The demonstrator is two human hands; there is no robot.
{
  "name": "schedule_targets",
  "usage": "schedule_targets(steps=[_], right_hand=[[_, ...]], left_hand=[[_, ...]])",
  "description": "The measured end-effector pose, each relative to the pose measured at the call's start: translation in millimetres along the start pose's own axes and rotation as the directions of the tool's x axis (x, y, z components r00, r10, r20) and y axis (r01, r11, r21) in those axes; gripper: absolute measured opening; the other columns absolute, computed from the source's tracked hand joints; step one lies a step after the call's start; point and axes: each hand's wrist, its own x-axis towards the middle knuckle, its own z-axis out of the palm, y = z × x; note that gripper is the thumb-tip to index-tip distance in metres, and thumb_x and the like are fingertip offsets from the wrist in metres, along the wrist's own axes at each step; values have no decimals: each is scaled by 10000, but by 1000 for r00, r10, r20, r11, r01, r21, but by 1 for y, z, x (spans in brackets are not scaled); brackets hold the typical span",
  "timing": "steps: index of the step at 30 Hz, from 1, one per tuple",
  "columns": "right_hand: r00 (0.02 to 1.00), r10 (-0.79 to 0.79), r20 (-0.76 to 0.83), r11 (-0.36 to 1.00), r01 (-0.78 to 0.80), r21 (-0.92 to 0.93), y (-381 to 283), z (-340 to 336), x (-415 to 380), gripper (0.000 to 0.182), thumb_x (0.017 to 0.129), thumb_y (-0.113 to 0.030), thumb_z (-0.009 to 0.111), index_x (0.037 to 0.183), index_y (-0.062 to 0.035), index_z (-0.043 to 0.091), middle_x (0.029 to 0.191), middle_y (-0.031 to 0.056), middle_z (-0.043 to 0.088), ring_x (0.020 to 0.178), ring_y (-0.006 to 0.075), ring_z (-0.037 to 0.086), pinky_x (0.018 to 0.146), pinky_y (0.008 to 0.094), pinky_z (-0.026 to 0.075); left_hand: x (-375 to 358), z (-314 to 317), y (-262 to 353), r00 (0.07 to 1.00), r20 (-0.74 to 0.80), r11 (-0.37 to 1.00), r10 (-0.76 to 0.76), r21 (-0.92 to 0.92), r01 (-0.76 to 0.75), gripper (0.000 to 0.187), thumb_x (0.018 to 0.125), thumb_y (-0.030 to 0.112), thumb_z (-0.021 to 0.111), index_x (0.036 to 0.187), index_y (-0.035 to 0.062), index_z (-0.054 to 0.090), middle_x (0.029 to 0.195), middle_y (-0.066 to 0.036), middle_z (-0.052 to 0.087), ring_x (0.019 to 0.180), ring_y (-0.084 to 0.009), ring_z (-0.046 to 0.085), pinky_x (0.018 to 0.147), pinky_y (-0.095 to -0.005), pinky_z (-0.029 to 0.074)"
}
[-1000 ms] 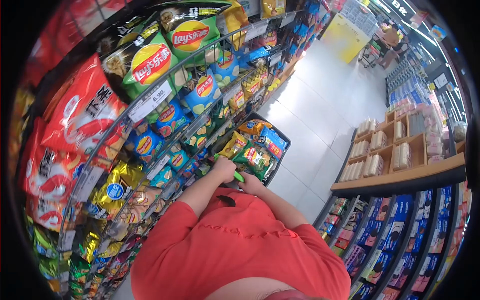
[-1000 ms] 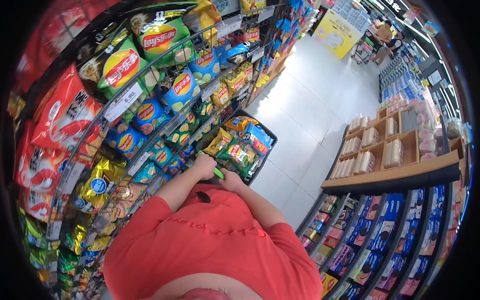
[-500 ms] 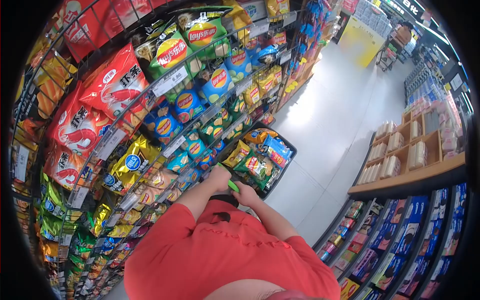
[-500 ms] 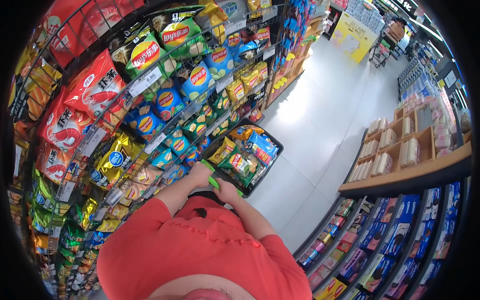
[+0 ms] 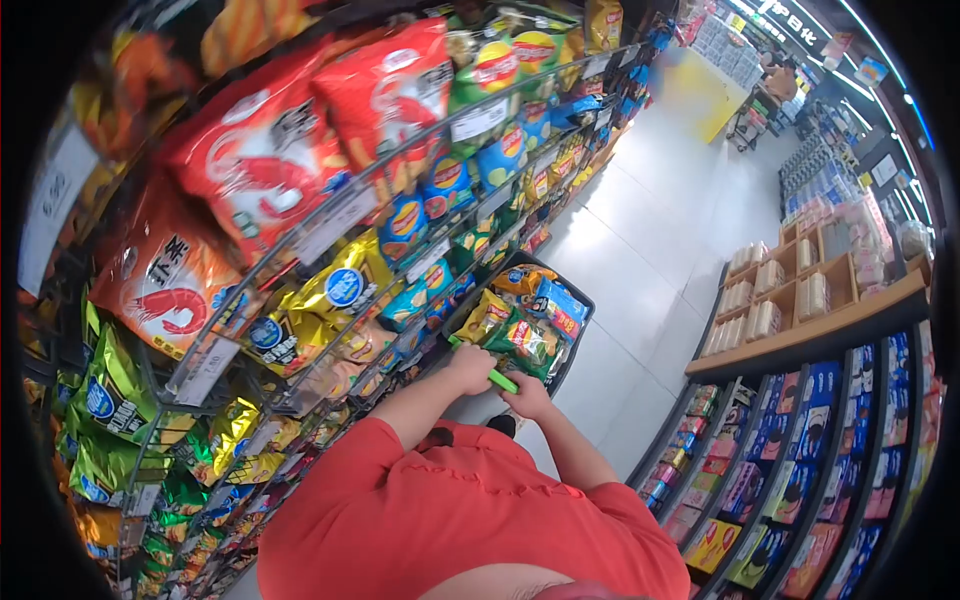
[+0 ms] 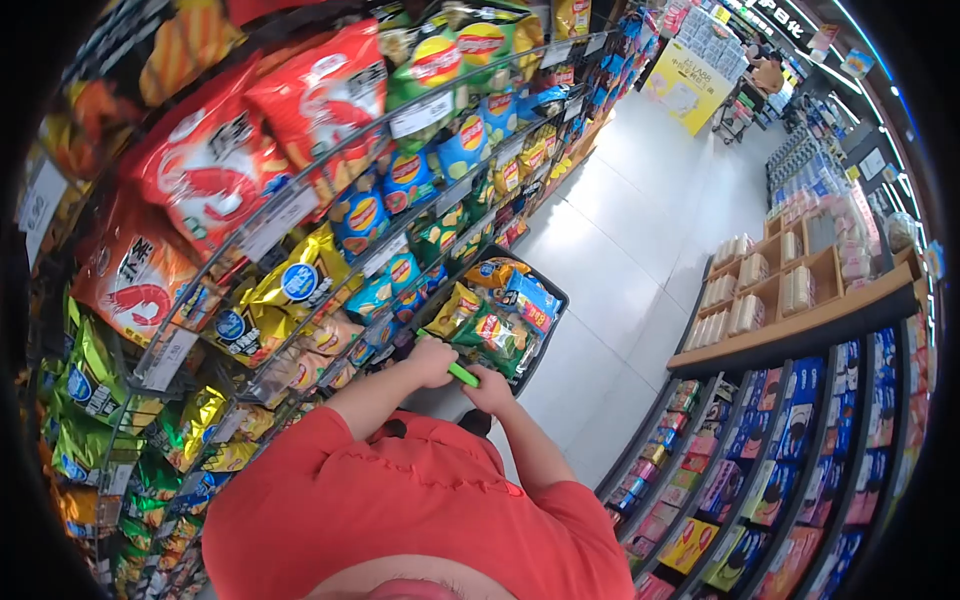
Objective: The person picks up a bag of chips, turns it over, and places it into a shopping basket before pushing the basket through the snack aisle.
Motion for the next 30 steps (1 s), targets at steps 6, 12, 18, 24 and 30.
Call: schedule_targets(steps=[6,12,18,24,30], right_hand=[[965,62,-255,944,-140,-300,-54,66,-53,306,801,-227,705,1063,-73,669,970,162,666,903,377,662,787,472,535],[950,109,-291,939,-194,-283,-85,112,-98,271,807,-240,698,1023,-82,660,976,156,681,894,376,669,756,471,539],[968,197,-158,908,-241,-343,-114,147,-131,235,815,-284,687,927,-84,636,925,174,694,853,400,669,727,499,537],[973,190,-135,914,-225,-337,-142,188,-163,251,829,-311,674,947,-92,640,884,178,694,833,395,675,717,505,537],[959,148,-242,939,-213,-271,-159,248,-210,328,826,-291,685,1113,-131,670,894,191,700,853,397,677,739,499,541]], left_hand=[[-61,25,-4,997,-39,995,71,-60,-74,332,770,356,706,976,96,693,994,-119,692,1009,-305,650,892,-446,460],[-115,45,-7,984,85,987,158,-56,-153,322,792,346,681,999,101,706,984,-118,717,972,-297,685,863,-464,480],[-171,54,-9,965,170,979,199,-82,-187,293,774,329,668,931,88,725,915,-137,732,886,-313,715,778,-470,524],[-232,57,-10,968,175,984,177,-52,-171,265,770,305,688,922,98,753,934,-122,742,918,-292,721,805,-451,542],[-298,73,-7,980,115,987,162,-4,-162,249,750,305,701,893,108,752,914,-114,739,911,-289,715,847,-465,509]])
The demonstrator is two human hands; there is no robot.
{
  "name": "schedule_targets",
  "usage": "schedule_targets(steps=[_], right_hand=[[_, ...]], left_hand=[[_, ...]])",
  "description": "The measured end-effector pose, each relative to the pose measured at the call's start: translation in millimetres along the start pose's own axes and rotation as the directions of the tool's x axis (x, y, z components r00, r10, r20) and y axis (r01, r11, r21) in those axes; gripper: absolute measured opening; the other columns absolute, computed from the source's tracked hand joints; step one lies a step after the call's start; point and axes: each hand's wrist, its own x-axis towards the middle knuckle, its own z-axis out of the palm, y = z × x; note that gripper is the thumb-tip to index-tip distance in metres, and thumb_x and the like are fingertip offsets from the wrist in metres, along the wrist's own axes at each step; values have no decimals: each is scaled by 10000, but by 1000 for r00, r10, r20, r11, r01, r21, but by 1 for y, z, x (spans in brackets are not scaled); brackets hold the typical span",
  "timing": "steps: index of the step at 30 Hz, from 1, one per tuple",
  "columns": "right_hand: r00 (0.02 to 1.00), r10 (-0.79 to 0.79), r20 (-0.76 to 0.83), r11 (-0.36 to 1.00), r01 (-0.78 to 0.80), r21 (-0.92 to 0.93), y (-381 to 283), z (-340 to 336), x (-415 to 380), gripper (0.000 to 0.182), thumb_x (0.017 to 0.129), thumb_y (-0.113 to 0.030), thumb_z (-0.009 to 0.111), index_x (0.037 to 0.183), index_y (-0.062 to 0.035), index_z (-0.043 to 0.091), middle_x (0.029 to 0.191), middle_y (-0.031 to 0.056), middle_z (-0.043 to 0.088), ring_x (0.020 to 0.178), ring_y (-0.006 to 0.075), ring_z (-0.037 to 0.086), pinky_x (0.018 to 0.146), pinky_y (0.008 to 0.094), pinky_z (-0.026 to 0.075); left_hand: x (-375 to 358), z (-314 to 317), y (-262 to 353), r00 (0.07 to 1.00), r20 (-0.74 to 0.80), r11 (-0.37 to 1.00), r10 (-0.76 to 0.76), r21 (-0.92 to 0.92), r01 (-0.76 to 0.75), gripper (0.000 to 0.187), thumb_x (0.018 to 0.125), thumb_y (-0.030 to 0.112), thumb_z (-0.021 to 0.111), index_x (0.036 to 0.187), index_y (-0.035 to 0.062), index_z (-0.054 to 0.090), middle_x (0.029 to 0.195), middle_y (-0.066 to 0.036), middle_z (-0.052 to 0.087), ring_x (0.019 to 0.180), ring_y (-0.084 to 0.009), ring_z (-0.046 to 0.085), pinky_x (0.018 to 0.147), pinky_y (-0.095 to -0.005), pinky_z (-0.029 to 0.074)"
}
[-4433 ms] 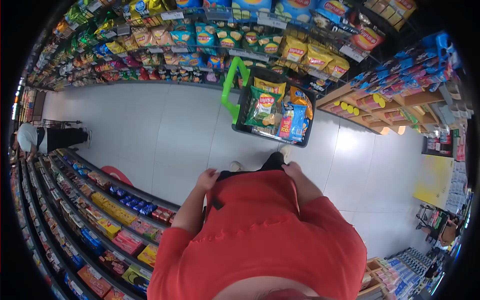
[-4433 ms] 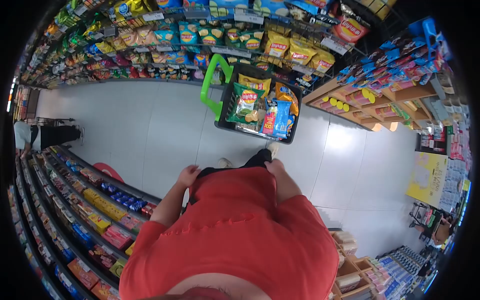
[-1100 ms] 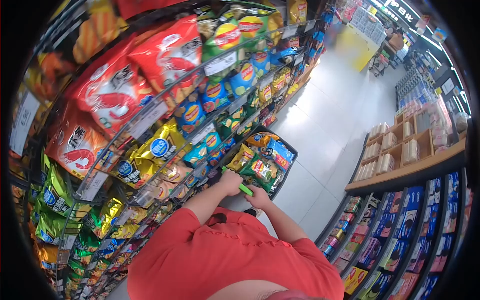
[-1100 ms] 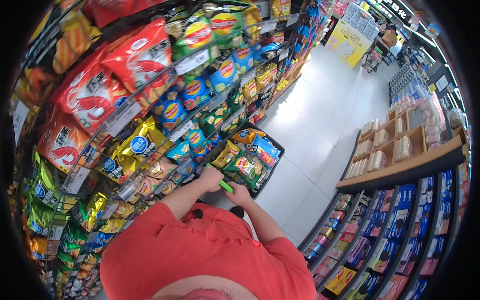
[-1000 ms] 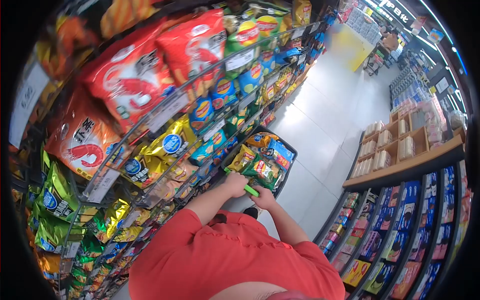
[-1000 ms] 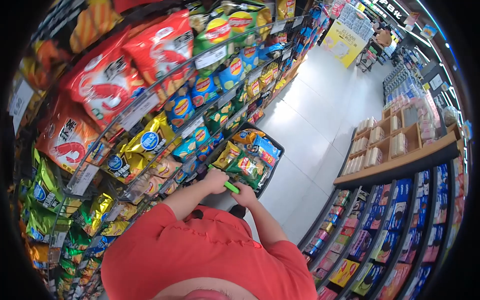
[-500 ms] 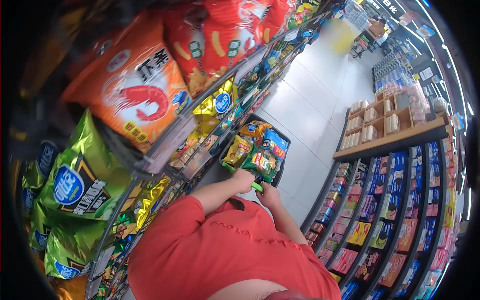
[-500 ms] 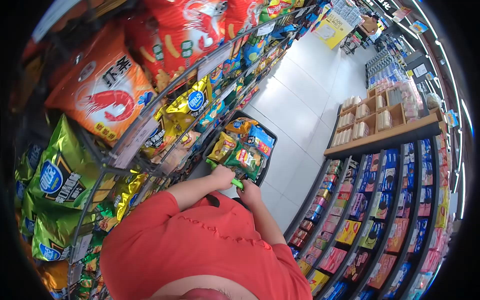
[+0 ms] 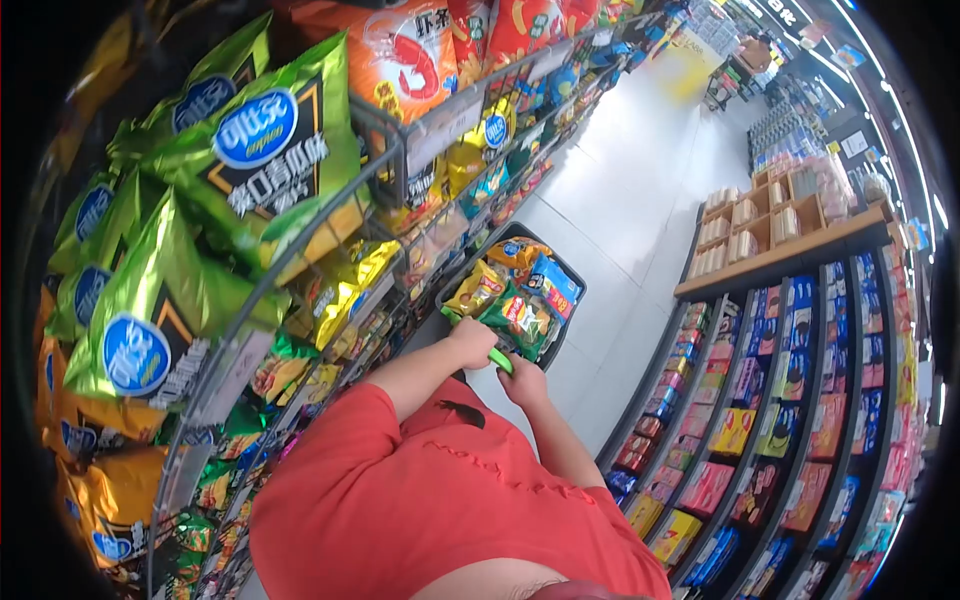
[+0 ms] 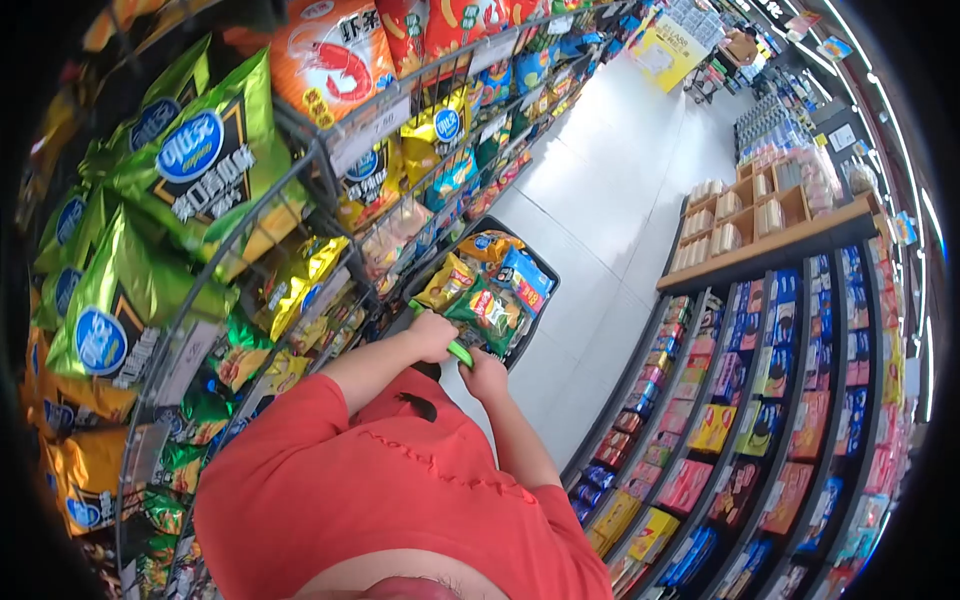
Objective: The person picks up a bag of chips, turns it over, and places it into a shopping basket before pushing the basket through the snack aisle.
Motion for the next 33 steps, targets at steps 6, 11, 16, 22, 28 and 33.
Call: schedule_targets(steps=[6,11,16,22,28,33], right_hand=[[999,-40,-34,998,42,47,-35,28,-64,256,809,-280,682,1000,-112,658,862,195,693,818,404,675,720,510,541],[1000,-10,23,1000,10,18,-69,51,-112,229,805,-286,685,923,-95,638,808,199,685,783,413,671,702,521,539],[999,-33,34,999,32,29,-98,72,-159,221,799,-281,686,896,-87,646,787,194,684,761,412,671,688,517,540],[998,-67,-10,997,67,28,-124,102,-205,205,804,-274,689,905,-97,666,784,186,685,755,398,676,677,507,540],[1000,-11,-15,998,12,62,-159,119,-252,222,816,-286,690,920,-91,667,804,195,687,774,406,674,686,507,538],[1000,-5,28,994,2,111,-179,133,-281,240,820,-301,696,944,-98,665,838,197,691,805,412,671,703,504,536]], left_hand=[[-70,39,18,1000,6,1000,-1,28,1,279,749,356,679,872,113,738,870,-118,731,871,-311,709,783,-466,501],[-129,53,33,997,53,997,-64,53,62,257,775,326,678,913,118,740,935,-122,737,921,-305,710,820,-462,511],[-189,64,45,989,126,996,-79,40,75,258,782,304,692,962,126,741,985,-118,741,973,-284,708,851,-461,507],[-247,88,47,997,69,1000,-21,19,19,251,789,310,687,955,126,729,951,-108,735,950,-284,706,836,-457,497],[-294,106,53,1000,15,998,22,50,-22,231,787,305,686,924,127,736,949,-106,734,948,-281,706,834,-455,495],[-328,125,52,998,-26,996,55,70,-53,230,770,333,676,855,125,726,868,-116,730,870,-306,713,789,-471,515]])
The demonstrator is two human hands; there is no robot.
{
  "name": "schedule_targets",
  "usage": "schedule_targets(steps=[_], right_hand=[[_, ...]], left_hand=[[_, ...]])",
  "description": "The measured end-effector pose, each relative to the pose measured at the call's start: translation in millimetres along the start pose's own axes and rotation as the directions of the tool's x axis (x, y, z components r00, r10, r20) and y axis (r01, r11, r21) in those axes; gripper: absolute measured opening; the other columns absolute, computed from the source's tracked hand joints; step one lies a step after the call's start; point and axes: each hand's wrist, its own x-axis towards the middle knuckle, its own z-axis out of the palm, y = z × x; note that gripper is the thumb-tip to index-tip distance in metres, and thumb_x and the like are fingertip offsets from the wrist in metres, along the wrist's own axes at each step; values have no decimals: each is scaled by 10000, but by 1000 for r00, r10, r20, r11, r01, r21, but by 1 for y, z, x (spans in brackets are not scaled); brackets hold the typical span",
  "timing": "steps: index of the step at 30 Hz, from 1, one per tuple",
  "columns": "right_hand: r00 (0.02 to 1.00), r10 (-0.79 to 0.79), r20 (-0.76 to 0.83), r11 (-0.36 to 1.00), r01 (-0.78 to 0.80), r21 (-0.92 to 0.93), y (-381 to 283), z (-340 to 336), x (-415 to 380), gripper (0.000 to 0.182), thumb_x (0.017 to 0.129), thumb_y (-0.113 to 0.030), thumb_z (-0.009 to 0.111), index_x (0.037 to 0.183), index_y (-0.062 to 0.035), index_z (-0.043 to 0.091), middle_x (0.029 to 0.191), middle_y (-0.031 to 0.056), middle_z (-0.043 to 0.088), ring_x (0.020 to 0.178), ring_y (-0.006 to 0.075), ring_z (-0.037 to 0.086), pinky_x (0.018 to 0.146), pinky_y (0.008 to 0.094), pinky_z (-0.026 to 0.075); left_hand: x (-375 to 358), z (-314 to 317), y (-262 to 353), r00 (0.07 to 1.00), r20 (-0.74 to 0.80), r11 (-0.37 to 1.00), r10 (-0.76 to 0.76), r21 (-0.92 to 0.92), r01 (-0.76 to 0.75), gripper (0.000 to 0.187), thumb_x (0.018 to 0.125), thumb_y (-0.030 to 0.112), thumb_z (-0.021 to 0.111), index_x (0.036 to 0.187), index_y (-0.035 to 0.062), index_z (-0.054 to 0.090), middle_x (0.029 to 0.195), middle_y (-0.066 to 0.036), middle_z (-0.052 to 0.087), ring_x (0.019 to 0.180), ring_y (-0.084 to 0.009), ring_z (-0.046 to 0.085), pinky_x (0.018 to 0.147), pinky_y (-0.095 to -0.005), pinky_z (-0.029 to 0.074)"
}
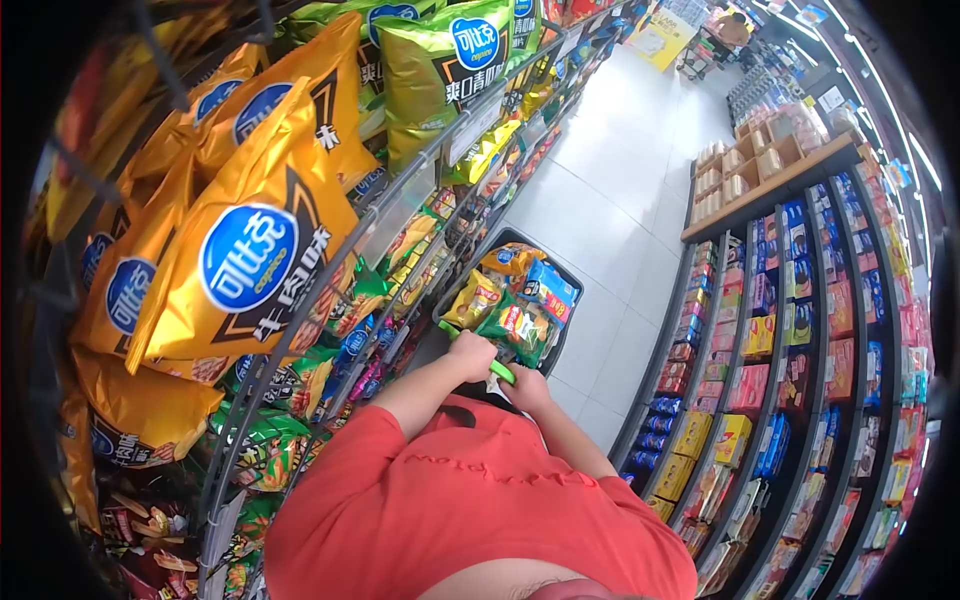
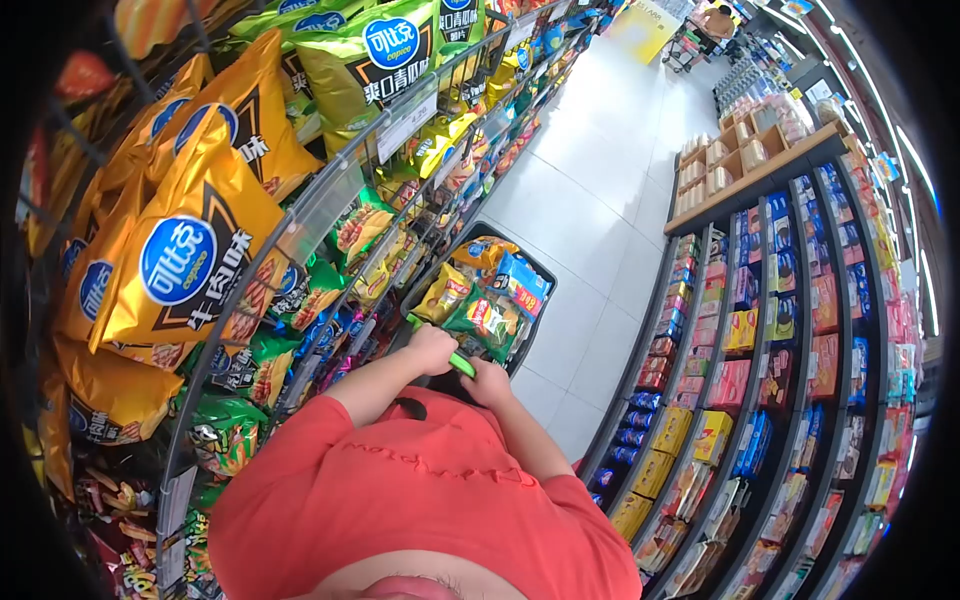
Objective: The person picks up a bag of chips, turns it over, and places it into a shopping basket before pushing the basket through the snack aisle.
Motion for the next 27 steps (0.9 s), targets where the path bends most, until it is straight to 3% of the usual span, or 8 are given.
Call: schedule_targets(steps=[9,11,14,20,22,27], right_hand=[[999,-32,19,999,31,17,-6,17,-22,270,815,-328,693,955,-101,655,812,205,691,787,414,678,709,520,541],[994,-40,101,998,35,58,1,20,-20,285,817,-318,719,1021,-125,673,854,181,700,808,392,684,717,486,546],[989,-65,136,994,53,91,8,15,-23,317,811,-307,735,1056,-119,661,858,179,697,813,386,684,709,473,542],[979,-99,177,975,60,215,18,9,-27,356,822,-253,752,1126,-95,658,910,171,706,845,340,702,748,418,548],[975,-74,210,972,23,236,19,8,-27,357,822,-254,752,1128,-93,662,915,170,708,850,335,703,752,415,547],[967,-84,239,973,28,228,17,5,-23,329,822,-247,751,1097,-82,678,910,182,706,838,338,698,738,414,539]], left_hand=[[-25,5,13,995,78,998,-65,-9,66,258,759,307,686,886,90,741,897,-128,737,900,-308,719,780,-457,547],[-22,-4,16,961,261,996,-88,24,85,301,765,294,684,951,69,754,949,-135,740,954,-301,717,802,-444,564],[-22,-25,32,926,369,995,-82,81,56,328,779,256,684,1046,82,759,1056,-115,742,1013,-267,714,852,-409,569],[-23,-26,35,943,328,999,-46,6,46,362,758,321,685,1013,76,761,1040,-130,739,997,-282,711,849,-421,564],[-23,-18,32,952,303,997,-45,-48,63,348,738,352,688,936,77,766,1011,-153,735,972,-310,706,843,-433,557],[-26,-22,36,953,295,995,-70,-47,88,337,741,354,676,929,91,770,1003,-153,735,968,-311,709,839,-431,559]])
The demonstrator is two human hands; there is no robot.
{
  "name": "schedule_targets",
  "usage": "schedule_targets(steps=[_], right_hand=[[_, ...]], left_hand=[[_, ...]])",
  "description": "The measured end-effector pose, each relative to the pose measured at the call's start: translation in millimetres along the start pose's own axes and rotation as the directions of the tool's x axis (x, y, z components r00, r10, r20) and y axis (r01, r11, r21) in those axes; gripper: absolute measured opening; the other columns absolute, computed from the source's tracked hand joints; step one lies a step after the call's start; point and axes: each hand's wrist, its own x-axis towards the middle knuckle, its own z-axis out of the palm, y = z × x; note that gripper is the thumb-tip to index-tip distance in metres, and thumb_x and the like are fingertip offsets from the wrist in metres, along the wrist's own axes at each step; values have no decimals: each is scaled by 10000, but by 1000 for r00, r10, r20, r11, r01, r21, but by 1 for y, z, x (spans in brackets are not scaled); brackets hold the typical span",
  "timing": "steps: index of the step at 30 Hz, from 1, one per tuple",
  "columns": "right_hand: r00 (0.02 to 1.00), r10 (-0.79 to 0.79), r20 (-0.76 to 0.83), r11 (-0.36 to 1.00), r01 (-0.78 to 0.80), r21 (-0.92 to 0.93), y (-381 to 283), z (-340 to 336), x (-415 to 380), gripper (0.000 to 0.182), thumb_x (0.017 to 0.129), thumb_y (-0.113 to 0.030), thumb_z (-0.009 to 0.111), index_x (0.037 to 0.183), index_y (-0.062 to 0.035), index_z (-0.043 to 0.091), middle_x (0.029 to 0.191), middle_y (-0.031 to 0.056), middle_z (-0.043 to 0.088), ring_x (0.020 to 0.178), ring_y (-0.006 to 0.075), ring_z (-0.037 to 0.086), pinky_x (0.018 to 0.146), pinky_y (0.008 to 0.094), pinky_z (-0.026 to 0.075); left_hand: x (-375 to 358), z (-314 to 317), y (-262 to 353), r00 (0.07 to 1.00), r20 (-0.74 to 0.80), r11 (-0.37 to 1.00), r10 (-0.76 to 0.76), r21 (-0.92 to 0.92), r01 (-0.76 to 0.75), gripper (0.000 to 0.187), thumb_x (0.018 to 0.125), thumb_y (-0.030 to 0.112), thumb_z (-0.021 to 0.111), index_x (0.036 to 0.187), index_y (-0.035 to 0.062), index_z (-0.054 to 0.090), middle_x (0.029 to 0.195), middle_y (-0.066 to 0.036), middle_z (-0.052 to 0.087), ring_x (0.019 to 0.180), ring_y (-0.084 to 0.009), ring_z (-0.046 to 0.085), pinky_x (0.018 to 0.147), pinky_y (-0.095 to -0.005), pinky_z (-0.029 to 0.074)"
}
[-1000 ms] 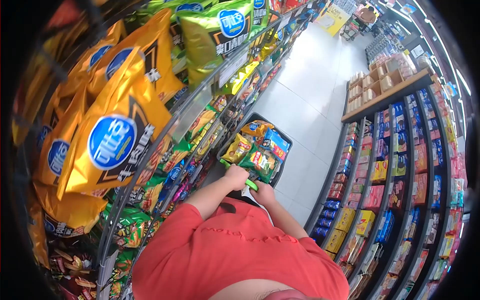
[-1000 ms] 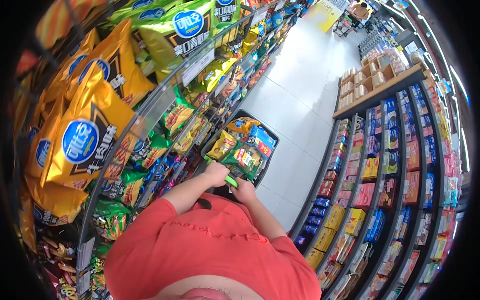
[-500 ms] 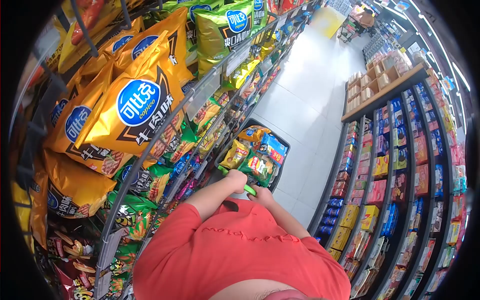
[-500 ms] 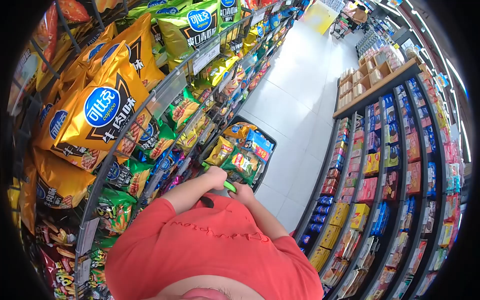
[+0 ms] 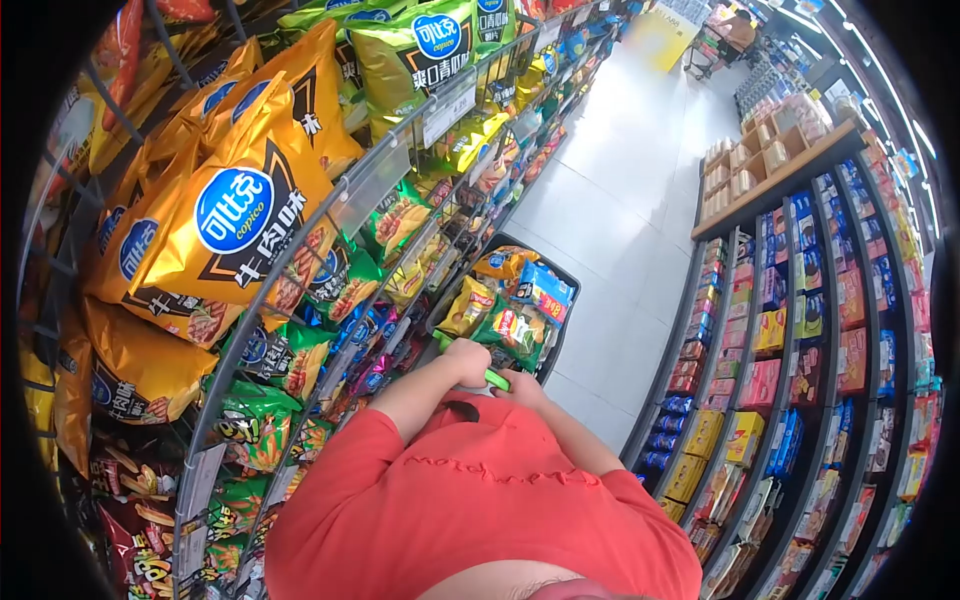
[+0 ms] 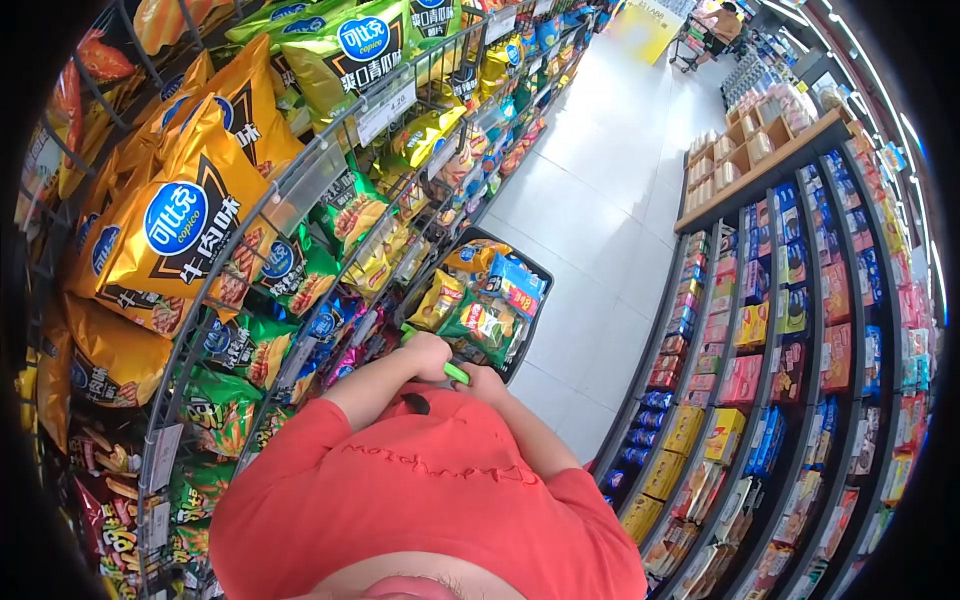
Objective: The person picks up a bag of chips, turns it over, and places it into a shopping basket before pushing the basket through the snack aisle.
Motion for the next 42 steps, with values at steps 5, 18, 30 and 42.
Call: schedule_targets(steps=[5,18,30,42], right_hand=[[1000,2,-5,999,-2,40,-3,1,0,324,792,-272,739,1058,-96,685,895,205,697,844,392,682,747,468,533],[995,-52,-80,998,54,25,-2,4,-3,296,816,-245,743,1041,-63,681,868,190,697,807,355,696,723,428,537],[1000,-4,-31,1000,4,12,-2,3,-4,348,819,-261,753,1095,-61,679,905,181,709,830,331,704,745,414,541],[999,9,-34,1000,-9,10,-2,4,-4,342,820,-251,758,1092,-60,679,898,175,707,820,316,705,736,405,537]], left_hand=[[5,11,-4,1000,-27,1000,7,22,-6,346,742,372,665,929,101,773,984,-151,736,959,-313,710,827,-433,562],[6,10,-4,999,-36,1000,10,17,-9,342,731,365,667,893,84,775,945,-163,738,932,-322,716,823,-438,567],[2,14,-4,995,-95,999,-3,-39,0,323,717,365,677,874,102,777,933,-155,737,918,-320,715,821,-434,565],[0,14,-2,995,-102,1000,-7,-29,4,323,723,380,679,866,106,776,934,-142,738,918,-311,716,815,-432,565]])
